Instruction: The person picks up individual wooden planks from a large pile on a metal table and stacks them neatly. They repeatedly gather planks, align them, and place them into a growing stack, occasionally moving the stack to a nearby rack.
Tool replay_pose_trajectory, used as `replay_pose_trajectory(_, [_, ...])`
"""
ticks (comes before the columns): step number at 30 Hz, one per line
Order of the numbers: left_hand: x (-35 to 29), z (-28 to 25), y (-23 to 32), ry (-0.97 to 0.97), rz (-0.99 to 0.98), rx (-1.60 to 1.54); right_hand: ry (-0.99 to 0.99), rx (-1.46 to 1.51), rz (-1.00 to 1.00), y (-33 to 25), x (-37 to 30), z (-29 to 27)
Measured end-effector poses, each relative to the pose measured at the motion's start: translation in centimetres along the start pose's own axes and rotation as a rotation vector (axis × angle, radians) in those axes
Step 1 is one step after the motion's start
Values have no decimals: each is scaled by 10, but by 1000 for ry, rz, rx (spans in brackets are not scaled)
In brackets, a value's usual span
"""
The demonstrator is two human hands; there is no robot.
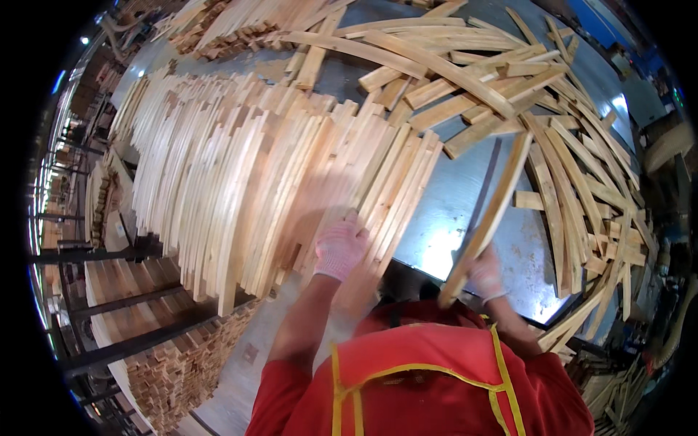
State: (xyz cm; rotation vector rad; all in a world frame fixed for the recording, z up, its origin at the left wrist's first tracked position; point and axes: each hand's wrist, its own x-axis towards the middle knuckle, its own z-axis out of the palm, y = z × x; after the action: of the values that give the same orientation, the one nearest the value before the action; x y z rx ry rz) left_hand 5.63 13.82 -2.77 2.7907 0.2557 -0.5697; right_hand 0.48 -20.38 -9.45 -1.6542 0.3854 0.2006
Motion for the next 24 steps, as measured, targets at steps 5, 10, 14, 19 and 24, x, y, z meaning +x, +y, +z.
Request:
replay_pose_trajectory(5, [-31, -24, -44, 88, -15, 58, -491, -665, 115, 23, -16, 102])
replay_pose_trajectory(10, [-13, 1, -141, 537, 54, 567, -564, -464, 92, -7, 17, 93])
replay_pose_trajectory(14, [-17, 3, -130, 665, 67, 514, -381, -312, 38, -10, 40, 47])
replay_pose_trajectory(19, [-80, 51, -57, 462, 205, 38, -127, -583, -366, -72, 112, 57])
replay_pose_trajectory(24, [-109, 73, -39, 388, 243, 53, -170, -1152, -741, -130, 215, 116])
